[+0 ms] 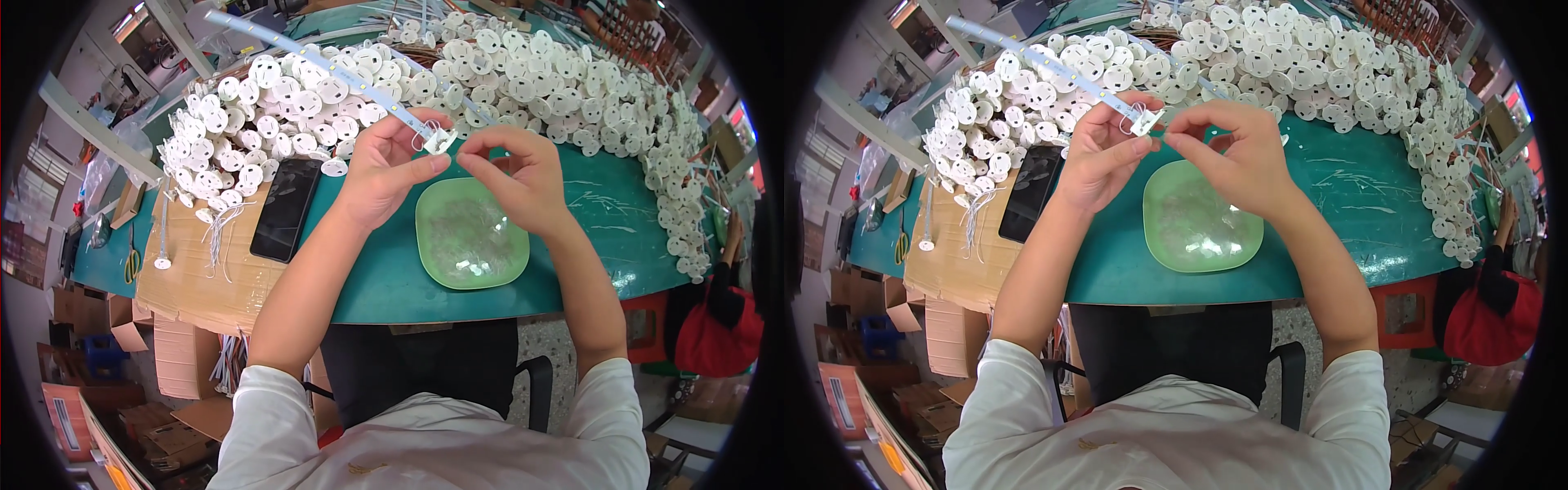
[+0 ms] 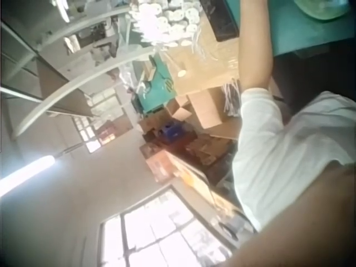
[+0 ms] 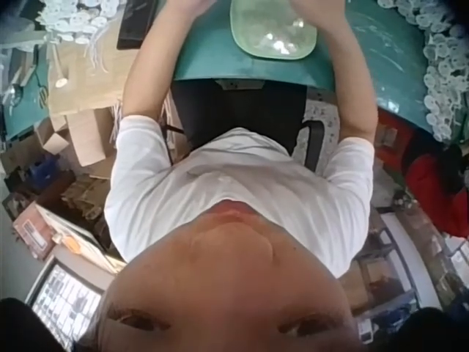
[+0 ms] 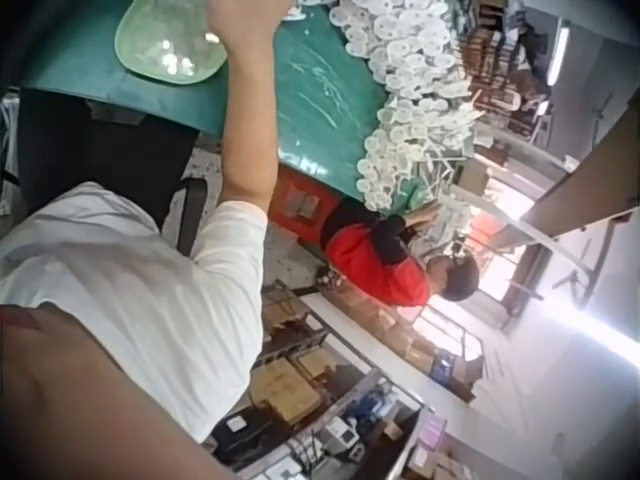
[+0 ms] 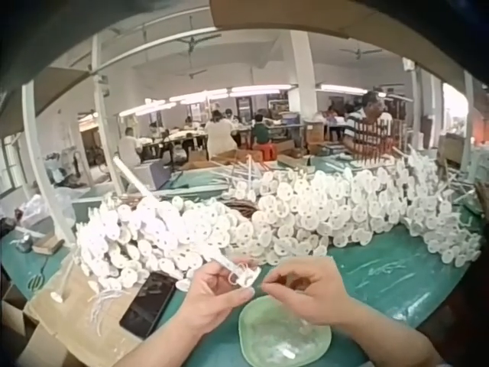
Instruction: Assembling decorative floral light strings by attaching white flower-shaped plastic components to a central plastic rod.
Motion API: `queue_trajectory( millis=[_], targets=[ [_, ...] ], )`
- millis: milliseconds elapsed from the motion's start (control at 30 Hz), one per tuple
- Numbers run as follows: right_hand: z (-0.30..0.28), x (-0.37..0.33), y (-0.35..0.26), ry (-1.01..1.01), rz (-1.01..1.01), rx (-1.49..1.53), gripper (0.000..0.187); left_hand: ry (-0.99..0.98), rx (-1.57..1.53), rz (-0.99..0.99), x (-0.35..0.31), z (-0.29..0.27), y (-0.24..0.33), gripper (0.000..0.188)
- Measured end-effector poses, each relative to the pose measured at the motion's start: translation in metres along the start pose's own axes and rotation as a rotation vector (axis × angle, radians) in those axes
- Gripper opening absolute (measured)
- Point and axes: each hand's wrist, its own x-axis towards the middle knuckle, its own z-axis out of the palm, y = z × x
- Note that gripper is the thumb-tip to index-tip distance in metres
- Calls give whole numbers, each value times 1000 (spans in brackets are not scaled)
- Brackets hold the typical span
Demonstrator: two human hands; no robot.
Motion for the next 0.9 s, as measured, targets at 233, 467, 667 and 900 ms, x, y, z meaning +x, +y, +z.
queue_trajectory(
  millis=[233, 467, 667, 900],
  targets=[
    [10, -10, -6, 113, -241, 70, 14, -18, -107, 6, -4, 11, 2, 46],
    [16, -9, -1, 198, -348, 111, 15, -30, -194, 22, -3, 4, 2, 46],
    [16, -7, -6, 268, -592, -123, 19, -52, -264, 73, -5, 9, 1, 45],
    [16, -10, -8, 335, -642, -210, 17, -72, -293, 101, -6, 12, -2, 47]
  ],
)
